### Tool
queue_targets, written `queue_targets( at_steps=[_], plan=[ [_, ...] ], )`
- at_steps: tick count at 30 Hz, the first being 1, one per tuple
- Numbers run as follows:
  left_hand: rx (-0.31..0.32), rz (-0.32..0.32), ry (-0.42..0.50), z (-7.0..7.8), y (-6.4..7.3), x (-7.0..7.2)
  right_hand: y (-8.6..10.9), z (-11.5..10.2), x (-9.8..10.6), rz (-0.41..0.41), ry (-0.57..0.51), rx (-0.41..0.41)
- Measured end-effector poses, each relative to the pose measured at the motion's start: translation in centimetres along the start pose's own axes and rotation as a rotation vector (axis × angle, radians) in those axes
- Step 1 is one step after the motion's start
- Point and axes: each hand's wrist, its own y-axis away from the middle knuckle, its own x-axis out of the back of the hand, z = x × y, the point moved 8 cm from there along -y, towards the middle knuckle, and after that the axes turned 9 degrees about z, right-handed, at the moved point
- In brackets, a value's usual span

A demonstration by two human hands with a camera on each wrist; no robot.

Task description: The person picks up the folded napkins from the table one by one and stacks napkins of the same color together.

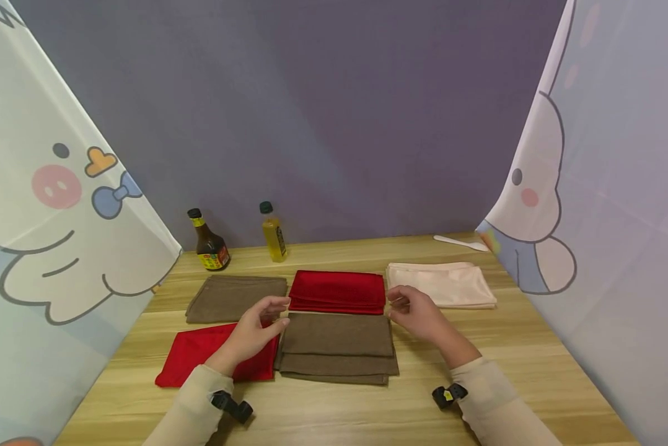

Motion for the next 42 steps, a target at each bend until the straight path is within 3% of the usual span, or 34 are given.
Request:
queue_targets(
  at_steps=[13, 20, 28, 42],
  plan=[
    [0.014, 0.001, -0.100, -1.2, 0.5, 0.1, 0.4, 0.4, -0.9, -0.066, 0.007, 0.013],
    [0.025, -0.073, -0.183, -1.5, 0.8, -0.6, 0.7, 0.5, -1.4, -0.126, 0.030, -0.001],
    [0.062, -0.086, -0.202, -1.9, 0.9, -0.8, 0.9, 0.4, -2.0, -0.188, 0.046, 0.005],
    [0.029, -0.118, -0.187, -1.5, 1.0, -1.5, 1.2, 0.7, -2.5, -0.242, -0.004, 0.012]
  ],
)
